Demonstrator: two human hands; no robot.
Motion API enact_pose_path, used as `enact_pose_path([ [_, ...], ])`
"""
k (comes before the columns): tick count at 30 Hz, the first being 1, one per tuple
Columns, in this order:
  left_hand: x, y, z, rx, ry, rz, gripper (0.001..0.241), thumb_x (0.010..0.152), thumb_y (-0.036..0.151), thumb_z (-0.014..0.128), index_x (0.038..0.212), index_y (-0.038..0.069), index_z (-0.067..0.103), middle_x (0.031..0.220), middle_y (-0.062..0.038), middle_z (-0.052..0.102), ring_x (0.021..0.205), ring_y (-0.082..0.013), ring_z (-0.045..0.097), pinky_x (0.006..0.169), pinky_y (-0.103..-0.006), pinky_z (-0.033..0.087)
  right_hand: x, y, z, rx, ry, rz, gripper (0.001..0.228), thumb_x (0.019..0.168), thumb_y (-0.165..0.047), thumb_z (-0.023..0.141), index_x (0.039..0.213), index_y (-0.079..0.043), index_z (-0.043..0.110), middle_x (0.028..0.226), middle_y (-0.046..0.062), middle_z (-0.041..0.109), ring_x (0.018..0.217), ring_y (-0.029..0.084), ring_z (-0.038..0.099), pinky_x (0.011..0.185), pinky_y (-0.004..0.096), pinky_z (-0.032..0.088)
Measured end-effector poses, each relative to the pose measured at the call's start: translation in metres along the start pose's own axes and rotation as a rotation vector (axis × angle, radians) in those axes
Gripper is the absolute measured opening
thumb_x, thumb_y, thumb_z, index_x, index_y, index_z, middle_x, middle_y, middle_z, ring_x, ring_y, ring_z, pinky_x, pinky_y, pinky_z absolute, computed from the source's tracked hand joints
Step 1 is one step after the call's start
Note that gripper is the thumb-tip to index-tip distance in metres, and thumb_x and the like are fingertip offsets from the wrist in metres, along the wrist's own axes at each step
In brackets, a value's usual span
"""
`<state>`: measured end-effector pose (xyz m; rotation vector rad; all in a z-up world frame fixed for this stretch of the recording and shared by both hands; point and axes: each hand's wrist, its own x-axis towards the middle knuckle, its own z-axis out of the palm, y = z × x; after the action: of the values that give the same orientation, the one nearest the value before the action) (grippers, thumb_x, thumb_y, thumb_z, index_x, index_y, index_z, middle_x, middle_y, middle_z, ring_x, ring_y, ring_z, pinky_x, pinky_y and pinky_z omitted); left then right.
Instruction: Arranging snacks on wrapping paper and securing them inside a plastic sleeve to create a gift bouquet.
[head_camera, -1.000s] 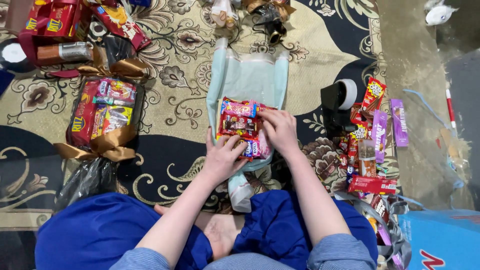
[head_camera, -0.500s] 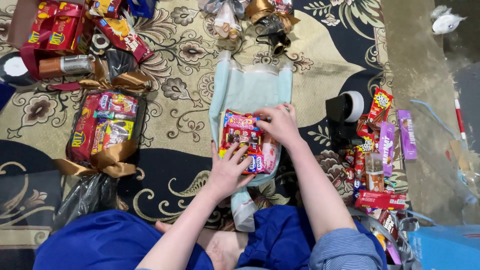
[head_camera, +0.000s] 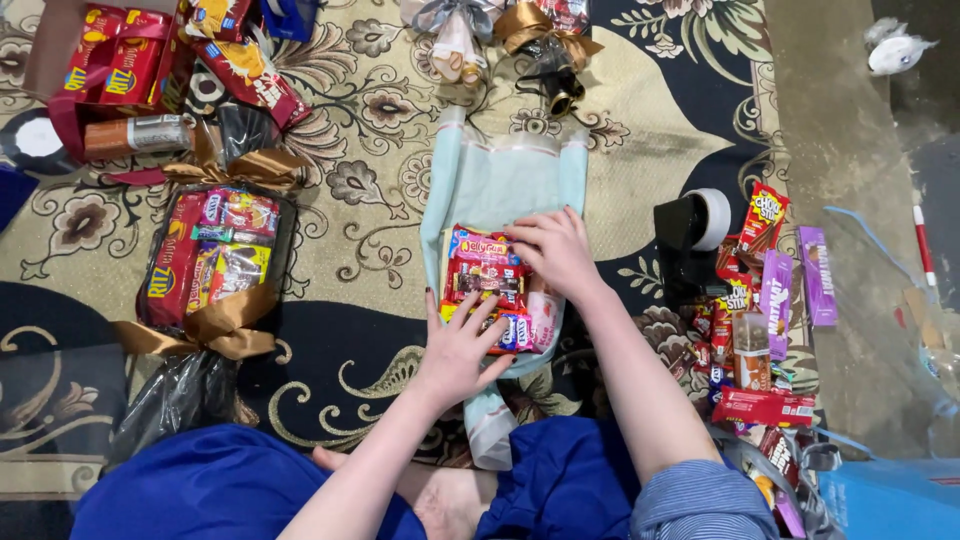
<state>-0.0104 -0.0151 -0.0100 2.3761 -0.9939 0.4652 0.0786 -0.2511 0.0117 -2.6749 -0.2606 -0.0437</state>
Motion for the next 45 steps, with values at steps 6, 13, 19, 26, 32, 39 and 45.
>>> enact_pose_path([
  [6, 0.028, -0.025, -0.022, -0.325, 0.22, -0.551, 0.029, 0.099, 0.005, 0.057, 0.126, 0.003, 0.067, 0.127, -0.021, 0.063, 0.12, -0.0399, 0.061, 0.108, -0.0561, 0.045, -0.042, 0.071, -0.016, -0.169, 0.408, -0.016, 0.035, 0.092, -0.01, 0.066, 0.117, -0.033, 0.073, 0.116, -0.009, 0.064, 0.111, 0.016, 0.061, 0.097, 0.033, 0.05],
  [13, 0.06, -0.101, 0.027, -0.489, -0.029, -1.0, 0.047, 0.098, 0.029, 0.06, 0.138, 0.005, 0.057, 0.122, -0.026, 0.067, 0.118, -0.0478, 0.063, 0.098, -0.0608, 0.05, -0.026, 0.086, -0.01, -0.543, 0.433, -0.389, 0.039, 0.087, -0.026, 0.071, 0.125, -0.036, 0.067, 0.139, -0.007, 0.06, 0.13, 0.02, 0.052, 0.11, 0.038, 0.042],
  [19, 0.091, -0.118, 0.039, -0.403, -0.191, -0.938, 0.048, 0.089, 0.024, 0.063, 0.134, 0.007, 0.062, 0.116, -0.026, 0.071, 0.116, -0.0473, 0.065, 0.1, -0.06, 0.049, -0.036, 0.089, -0.004, -0.558, 0.409, -0.444, 0.009, 0.091, -0.031, 0.07, 0.1, -0.034, 0.069, 0.114, -0.012, 0.067, 0.126, 0.016, 0.055, 0.118, 0.043, 0.038],
  [26, 0.13, -0.124, 0.061, -0.234, -0.468, -0.862, 0.047, 0.095, 0.044, 0.053, 0.138, 0.027, 0.061, 0.129, -0.007, 0.068, 0.13, -0.0364, 0.047, 0.109, -0.0647, 0.031, -0.08, 0.05, 0.009, -0.531, 0.441, -0.438, 0.007, 0.09, -0.038, 0.07, 0.087, -0.033, 0.066, 0.089, -0.012, 0.064, 0.101, 0.013, 0.059, 0.119, 0.054, 0.032],
  [32, 0.165, -0.082, 0.049, -0.048, -0.67, -0.612, 0.043, 0.097, 0.038, 0.044, 0.133, 0.032, 0.067, 0.133, -0.003, 0.069, 0.137, -0.0348, 0.042, 0.115, -0.0754, 0.005, -0.118, -0.011, 0.028, -0.432, 0.366, -0.317, 0.014, 0.085, -0.039, 0.074, 0.092, -0.03, 0.066, 0.088, -0.008, 0.063, 0.098, 0.015, 0.059, 0.115, 0.057, 0.03],
  [39, 0.166, -0.022, 0.048, 0.153, -0.779, -0.257, 0.038, 0.093, 0.038, 0.05, 0.122, 0.031, 0.073, 0.128, 0.003, 0.071, 0.139, -0.0294, 0.041, 0.117, -0.0764, -0.006, -0.111, -0.066, -0.002, -0.402, -0.009, 0.111, 0.139, 0.044, -0.052, 0.101, 0.155, -0.001, 0.032, 0.158, 0.031, 0.032, 0.147, 0.041, 0.033, 0.123, 0.068, 0.003],
  [45, 0.15, -0.023, 0.045, 0.168, -0.656, -0.148, 0.028, 0.09, 0.035, 0.055, 0.109, 0.034, 0.076, 0.121, 0.003, 0.064, 0.128, -0.0272, 0.045, 0.115, -0.0815, -0.002, -0.103, -0.03, 0.008, -0.274, -0.107, 0.053, 0.159, 0.042, -0.061, 0.099, 0.163, 0.001, 0.016, 0.161, 0.044, 0.008, 0.153, 0.055, 0.007, 0.114, 0.077, -0.001],
])
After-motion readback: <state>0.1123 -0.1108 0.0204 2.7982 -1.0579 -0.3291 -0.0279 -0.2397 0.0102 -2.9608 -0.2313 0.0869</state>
